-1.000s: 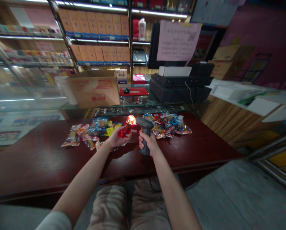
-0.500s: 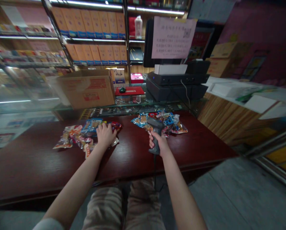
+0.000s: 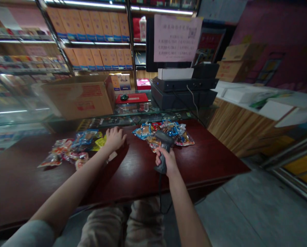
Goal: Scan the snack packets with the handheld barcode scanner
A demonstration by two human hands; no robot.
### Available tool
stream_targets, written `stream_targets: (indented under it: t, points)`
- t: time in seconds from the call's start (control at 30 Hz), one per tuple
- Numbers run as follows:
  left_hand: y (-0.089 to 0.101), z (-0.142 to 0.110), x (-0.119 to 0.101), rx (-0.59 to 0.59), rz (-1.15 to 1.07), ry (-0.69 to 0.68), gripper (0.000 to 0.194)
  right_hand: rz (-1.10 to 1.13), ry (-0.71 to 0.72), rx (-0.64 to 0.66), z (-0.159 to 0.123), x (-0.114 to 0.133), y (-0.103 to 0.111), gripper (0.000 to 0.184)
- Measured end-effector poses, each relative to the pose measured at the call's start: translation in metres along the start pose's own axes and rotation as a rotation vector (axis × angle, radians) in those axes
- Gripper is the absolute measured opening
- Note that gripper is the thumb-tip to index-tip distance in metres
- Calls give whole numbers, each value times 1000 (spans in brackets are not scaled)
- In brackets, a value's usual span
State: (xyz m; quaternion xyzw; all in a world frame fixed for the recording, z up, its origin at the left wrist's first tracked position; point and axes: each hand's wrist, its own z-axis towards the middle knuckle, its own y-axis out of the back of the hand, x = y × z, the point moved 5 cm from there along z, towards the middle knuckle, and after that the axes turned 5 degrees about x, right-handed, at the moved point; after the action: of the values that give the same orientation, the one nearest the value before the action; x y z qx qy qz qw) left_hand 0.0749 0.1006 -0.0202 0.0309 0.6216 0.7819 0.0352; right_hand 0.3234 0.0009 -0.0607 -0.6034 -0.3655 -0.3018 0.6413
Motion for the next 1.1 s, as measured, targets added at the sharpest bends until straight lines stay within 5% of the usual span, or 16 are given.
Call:
stream_targets:
  t: [0.2,0.4,0.63,0.83,0.93,1.1]
  points:
    - [-21,45,-68,134,-248,-6,56,-4,3,8,1,-3,0,51]
    - [-44,66,-81,198,-412,67,59,-19,13,-15,3,-7,4,54]
    - [-48,61,-46,137,-1144,271,32,-46,-13,-7,0,-3,2,53]
    - [-24,16,-4,118,-1669,190,42,-52,-54,57,0,-4,-4,47]
    - [-10,-7,24,77,-1905,120,52,-83,-148,115,0,-14,-21,41]
    - [-5,-30,59,-14,-1905,118,53,-136,-243,202,3,-41,-72,46]
